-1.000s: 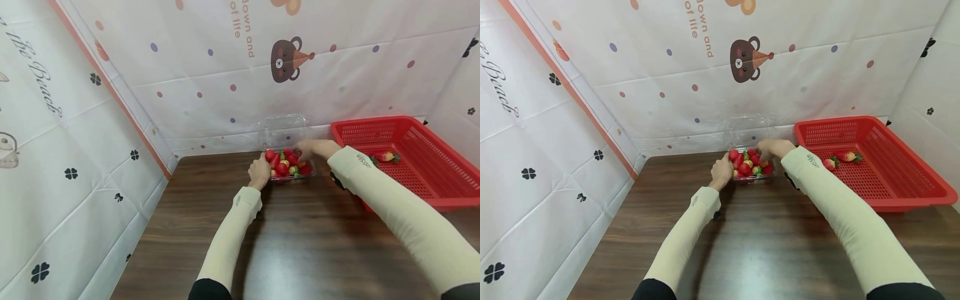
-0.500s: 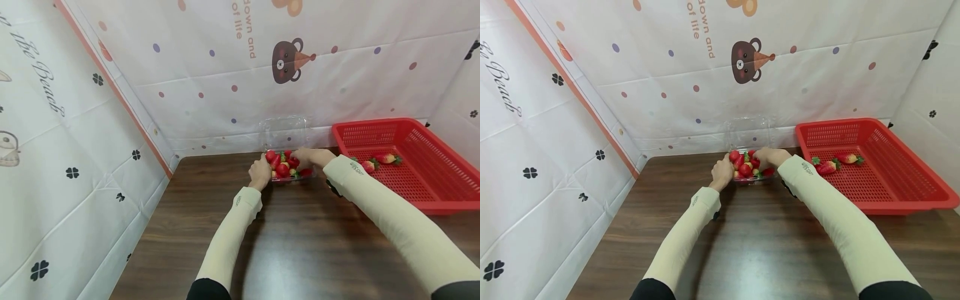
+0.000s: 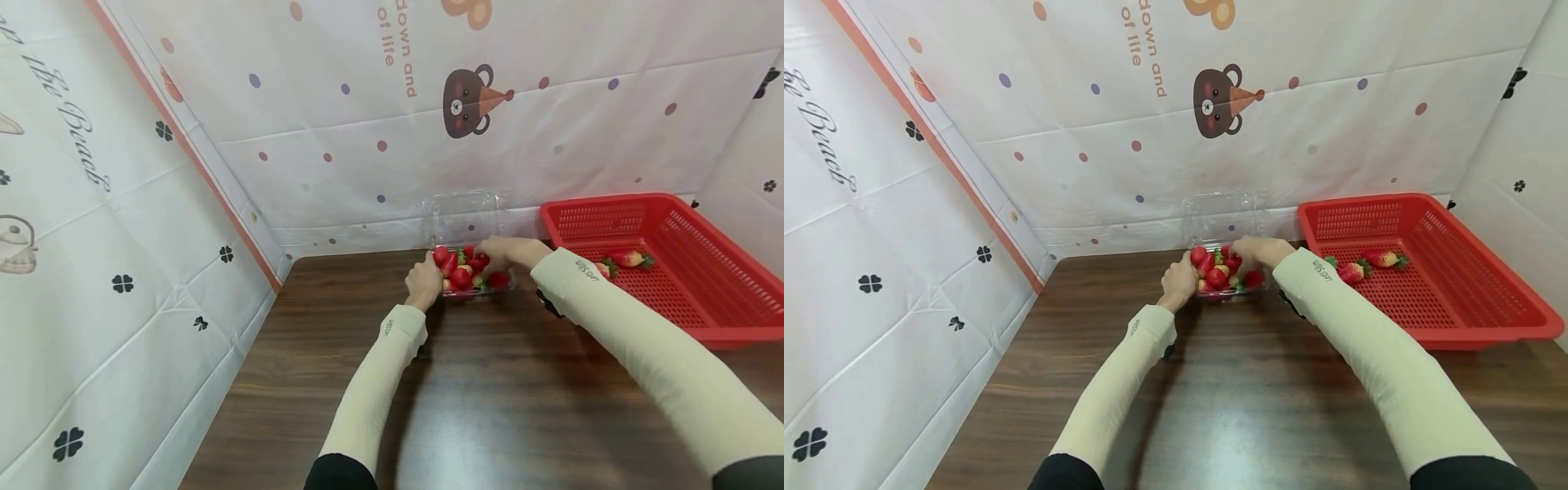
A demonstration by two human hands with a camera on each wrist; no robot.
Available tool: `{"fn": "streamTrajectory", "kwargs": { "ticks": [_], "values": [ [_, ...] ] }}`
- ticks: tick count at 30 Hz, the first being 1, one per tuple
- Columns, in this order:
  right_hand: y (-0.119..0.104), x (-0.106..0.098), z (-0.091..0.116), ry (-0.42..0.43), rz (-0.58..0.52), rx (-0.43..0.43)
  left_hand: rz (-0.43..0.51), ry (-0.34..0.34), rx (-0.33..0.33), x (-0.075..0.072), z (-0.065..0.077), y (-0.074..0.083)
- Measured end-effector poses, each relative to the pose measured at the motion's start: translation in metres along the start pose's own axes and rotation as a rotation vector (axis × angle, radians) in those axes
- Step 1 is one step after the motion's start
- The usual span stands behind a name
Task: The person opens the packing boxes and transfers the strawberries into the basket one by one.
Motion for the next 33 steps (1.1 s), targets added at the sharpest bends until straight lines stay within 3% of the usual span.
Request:
{"fn": "streamTrajectory", "kwargs": {
  "ticks": [8,20,25,29,33],
  "values": [
    [0.005,-0.022,0.013,0.032,-0.006,0.003,-0.004,-0.010,-0.010,-0.002,-0.002,-0.001],
    [0.005,-0.064,0.028,0.142,0.073,-0.057,-0.027,-0.006,-0.012,-0.005,-0.007,-0.002],
    [0.015,-0.072,0.036,0.209,0.061,-0.097,-0.072,-0.032,-0.005,0.004,-0.004,0.001],
    [0.025,-0.077,0.037,0.250,0.057,-0.100,-0.087,-0.053,0.015,0.005,-0.002,0.003],
    [0.035,-0.086,0.035,0.316,0.042,-0.068,-0.096,-0.031,0.013,0.001,-0.004,0.000]
  ]
}}
Point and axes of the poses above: each hand's wrist, its own z-axis away from the middle knuckle, its own x-axis out of the palm, y = z × x, the point moved 1 cm from there along -z, towards the middle knuckle
